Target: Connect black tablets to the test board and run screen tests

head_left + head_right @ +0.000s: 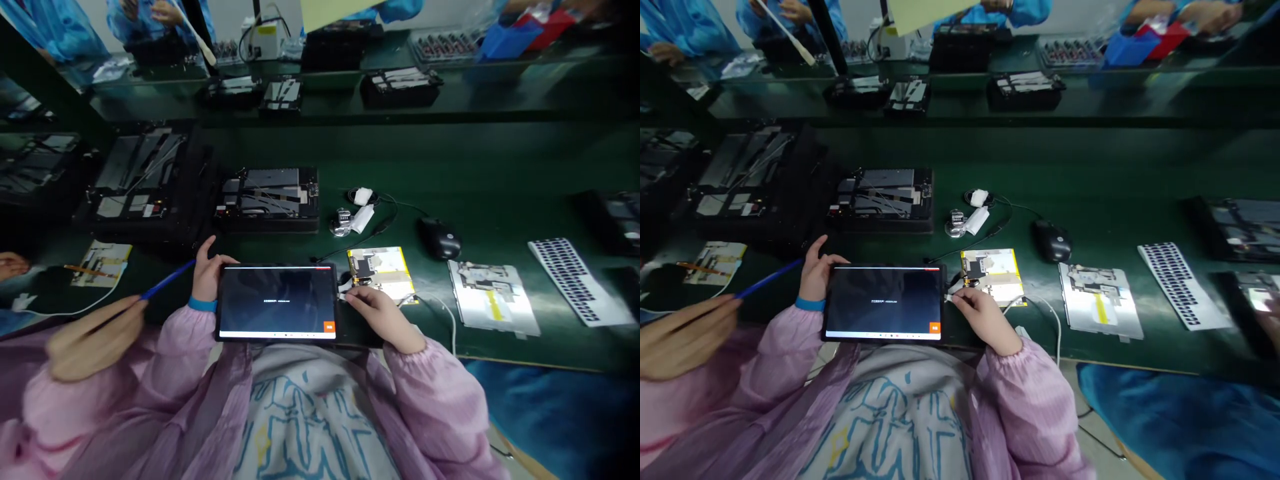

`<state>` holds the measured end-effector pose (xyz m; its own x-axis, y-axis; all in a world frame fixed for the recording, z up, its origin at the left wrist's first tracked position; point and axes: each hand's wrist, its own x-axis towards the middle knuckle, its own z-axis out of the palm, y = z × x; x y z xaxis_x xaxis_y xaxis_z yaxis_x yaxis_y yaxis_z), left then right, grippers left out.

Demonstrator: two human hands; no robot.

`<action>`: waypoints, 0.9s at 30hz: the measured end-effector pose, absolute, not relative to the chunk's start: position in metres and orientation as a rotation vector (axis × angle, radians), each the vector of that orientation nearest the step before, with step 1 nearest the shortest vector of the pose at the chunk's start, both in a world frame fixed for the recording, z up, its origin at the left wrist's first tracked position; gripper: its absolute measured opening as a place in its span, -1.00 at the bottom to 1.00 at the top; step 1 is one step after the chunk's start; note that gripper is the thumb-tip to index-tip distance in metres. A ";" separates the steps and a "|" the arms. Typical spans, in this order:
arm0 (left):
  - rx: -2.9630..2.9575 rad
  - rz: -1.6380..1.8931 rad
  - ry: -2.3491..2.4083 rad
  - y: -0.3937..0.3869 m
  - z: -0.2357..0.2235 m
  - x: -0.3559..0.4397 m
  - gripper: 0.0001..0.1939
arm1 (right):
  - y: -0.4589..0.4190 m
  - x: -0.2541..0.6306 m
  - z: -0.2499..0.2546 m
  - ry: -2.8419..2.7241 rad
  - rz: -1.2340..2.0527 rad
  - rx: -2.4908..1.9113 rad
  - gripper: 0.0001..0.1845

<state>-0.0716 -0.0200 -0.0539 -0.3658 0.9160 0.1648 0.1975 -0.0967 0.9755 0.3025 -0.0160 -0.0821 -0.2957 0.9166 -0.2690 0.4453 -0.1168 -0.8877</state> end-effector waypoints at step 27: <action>1.134 1.497 1.661 0.009 -0.079 -0.051 -0.70 | -0.006 0.311 -0.091 -1.877 1.513 -1.268 -0.64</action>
<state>-0.0506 0.0090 -0.0794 -0.4359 0.8950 0.0947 0.1868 -0.0130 0.9823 0.3108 -0.0060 -0.0910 -0.4994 0.8391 -0.2158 0.3891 -0.0053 -0.9212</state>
